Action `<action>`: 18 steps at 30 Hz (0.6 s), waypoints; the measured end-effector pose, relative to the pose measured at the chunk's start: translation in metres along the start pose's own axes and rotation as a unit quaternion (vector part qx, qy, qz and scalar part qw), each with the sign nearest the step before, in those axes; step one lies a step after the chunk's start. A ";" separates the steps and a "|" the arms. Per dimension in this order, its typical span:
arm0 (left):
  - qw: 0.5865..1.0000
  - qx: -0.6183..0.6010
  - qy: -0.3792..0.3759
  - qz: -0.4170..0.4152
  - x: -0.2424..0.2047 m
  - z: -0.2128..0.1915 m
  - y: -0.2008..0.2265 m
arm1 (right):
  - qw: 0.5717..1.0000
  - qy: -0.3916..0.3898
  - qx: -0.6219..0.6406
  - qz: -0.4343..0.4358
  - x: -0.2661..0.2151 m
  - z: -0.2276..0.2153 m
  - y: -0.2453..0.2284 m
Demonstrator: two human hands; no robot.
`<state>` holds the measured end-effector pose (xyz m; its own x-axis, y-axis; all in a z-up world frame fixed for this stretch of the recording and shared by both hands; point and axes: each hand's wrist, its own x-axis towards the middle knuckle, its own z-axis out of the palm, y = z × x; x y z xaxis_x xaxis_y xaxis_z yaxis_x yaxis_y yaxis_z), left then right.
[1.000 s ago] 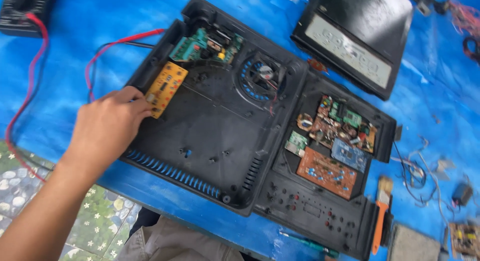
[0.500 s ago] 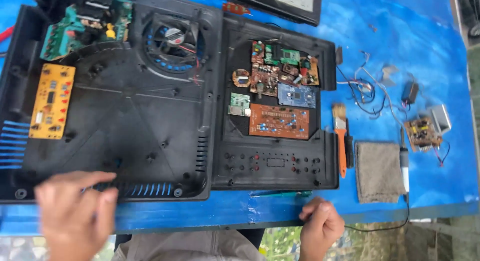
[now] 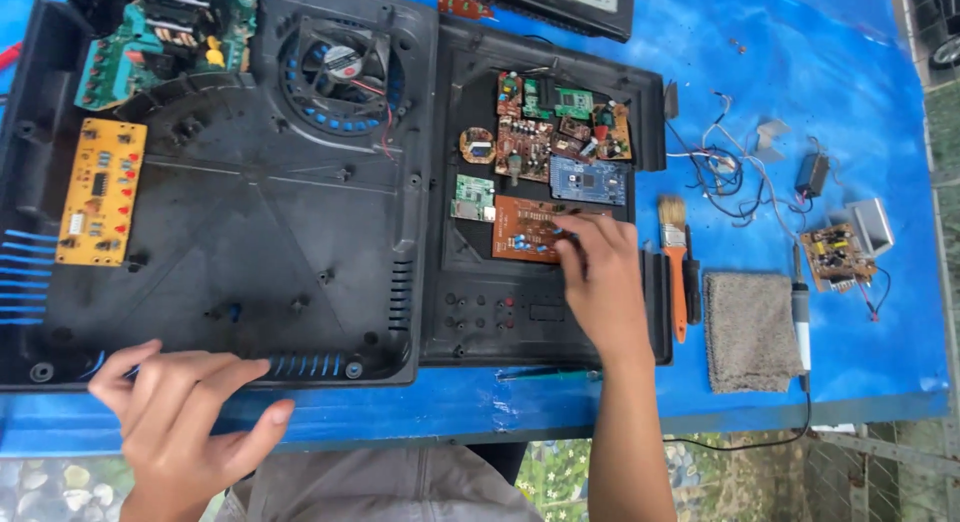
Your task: The person arranges several circuit boards inside the open casing of an electronic device. They place a yellow board, a brown board, and a green board into specific slots within the black plastic housing, adjusting their positions by hand.
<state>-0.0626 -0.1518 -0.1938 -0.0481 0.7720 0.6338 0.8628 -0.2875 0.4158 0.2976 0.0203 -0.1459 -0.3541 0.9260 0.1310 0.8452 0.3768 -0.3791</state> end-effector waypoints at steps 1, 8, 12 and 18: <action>1.000 0.000 0.000 0.006 0.002 -0.001 0.001 | 1.000 0.018 0.009 0.003 0.002 -0.001 0.000; 0.999 -0.015 0.004 0.031 0.014 -0.008 0.002 | 0.994 0.065 -0.005 -0.092 0.003 0.010 0.016; 0.993 -0.034 0.101 0.056 0.013 -0.006 0.003 | 0.994 0.086 -0.019 -0.061 -0.005 0.005 0.013; 0.981 -0.024 0.190 0.042 0.005 -0.008 -0.004 | 0.973 0.212 0.013 -0.089 -0.017 -0.006 -0.009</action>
<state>-0.0701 -0.1511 -0.1875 -0.1694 0.4808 0.8603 0.8470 -0.3753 0.3765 0.2982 0.0013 -0.1386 -0.2928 0.7743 0.5610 0.7726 0.5373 -0.3382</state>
